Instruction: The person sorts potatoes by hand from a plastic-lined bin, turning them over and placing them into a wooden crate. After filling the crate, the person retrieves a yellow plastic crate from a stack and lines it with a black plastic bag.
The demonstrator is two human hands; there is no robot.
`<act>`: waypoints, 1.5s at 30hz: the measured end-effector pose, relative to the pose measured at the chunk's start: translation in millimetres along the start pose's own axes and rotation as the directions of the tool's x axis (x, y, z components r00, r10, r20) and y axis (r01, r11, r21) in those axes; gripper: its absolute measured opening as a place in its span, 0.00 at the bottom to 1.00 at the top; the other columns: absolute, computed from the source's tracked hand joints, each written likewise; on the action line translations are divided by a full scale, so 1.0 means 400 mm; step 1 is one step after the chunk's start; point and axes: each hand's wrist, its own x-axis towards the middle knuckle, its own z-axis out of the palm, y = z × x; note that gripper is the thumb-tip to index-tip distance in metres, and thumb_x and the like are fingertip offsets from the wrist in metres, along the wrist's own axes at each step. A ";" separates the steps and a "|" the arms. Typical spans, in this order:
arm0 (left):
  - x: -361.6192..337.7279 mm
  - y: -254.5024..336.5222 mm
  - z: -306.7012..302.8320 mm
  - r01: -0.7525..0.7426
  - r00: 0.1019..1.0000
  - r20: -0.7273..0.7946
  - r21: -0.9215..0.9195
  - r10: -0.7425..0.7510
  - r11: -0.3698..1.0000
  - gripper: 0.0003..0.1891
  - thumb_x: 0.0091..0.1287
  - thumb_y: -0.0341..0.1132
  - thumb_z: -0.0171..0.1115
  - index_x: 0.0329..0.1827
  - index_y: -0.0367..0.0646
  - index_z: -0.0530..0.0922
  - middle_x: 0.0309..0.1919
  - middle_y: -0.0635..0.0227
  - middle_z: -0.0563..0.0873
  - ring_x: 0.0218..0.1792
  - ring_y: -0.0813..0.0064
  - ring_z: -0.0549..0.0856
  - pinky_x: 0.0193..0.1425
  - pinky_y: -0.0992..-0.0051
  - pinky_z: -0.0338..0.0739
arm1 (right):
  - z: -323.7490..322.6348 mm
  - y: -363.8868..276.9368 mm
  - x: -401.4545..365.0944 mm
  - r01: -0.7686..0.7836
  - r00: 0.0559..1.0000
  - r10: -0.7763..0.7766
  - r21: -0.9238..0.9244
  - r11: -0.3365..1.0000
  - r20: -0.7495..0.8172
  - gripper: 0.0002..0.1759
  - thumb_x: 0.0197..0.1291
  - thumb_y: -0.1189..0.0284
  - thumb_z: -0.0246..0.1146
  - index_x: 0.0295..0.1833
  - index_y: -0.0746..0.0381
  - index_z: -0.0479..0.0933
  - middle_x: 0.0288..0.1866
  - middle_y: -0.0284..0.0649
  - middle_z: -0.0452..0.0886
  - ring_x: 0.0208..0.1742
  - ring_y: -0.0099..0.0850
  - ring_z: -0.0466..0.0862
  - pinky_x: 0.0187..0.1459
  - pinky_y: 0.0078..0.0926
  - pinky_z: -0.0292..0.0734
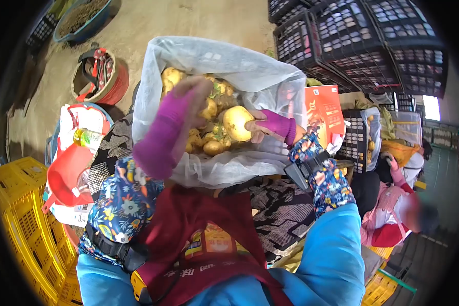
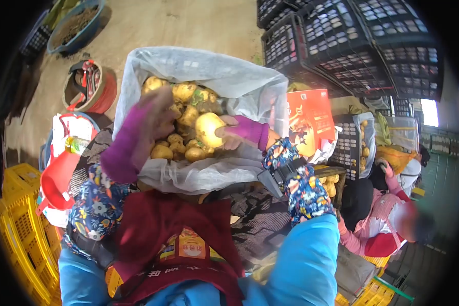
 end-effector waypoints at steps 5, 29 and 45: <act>-0.010 -0.056 0.055 0.115 0.948 0.297 0.027 -0.118 0.993 0.28 0.73 0.59 0.42 0.56 0.45 0.75 0.42 0.70 0.83 0.34 0.81 0.81 0.36 0.81 0.76 | 0.138 -0.084 -0.130 0.456 0.850 -0.490 -0.193 0.869 -0.194 0.32 0.65 0.60 0.62 0.69 0.66 0.64 0.37 0.31 0.79 0.32 0.17 0.77 0.35 0.15 0.73; -0.005 -0.064 0.127 0.039 0.984 -0.164 -0.212 -0.075 0.977 0.32 0.71 0.63 0.38 0.51 0.43 0.76 0.35 0.64 0.86 0.29 0.70 0.86 0.27 0.73 0.80 | 0.209 -0.074 -0.033 0.506 0.104 -0.775 -0.638 0.581 -0.623 0.23 0.63 0.67 0.60 0.62 0.63 0.70 0.57 0.49 0.76 0.54 0.37 0.79 0.54 0.30 0.75; 0.120 -0.155 -0.020 -0.556 0.813 0.042 0.356 0.581 0.751 0.27 0.73 0.35 0.51 0.73 0.40 0.57 0.65 0.59 0.69 0.61 0.68 0.75 0.60 0.69 0.73 | 0.280 -0.154 -0.012 0.835 0.435 -0.493 0.134 0.533 -0.753 0.32 0.49 0.63 0.71 0.58 0.64 0.70 0.47 0.45 0.80 0.45 0.37 0.82 0.47 0.34 0.78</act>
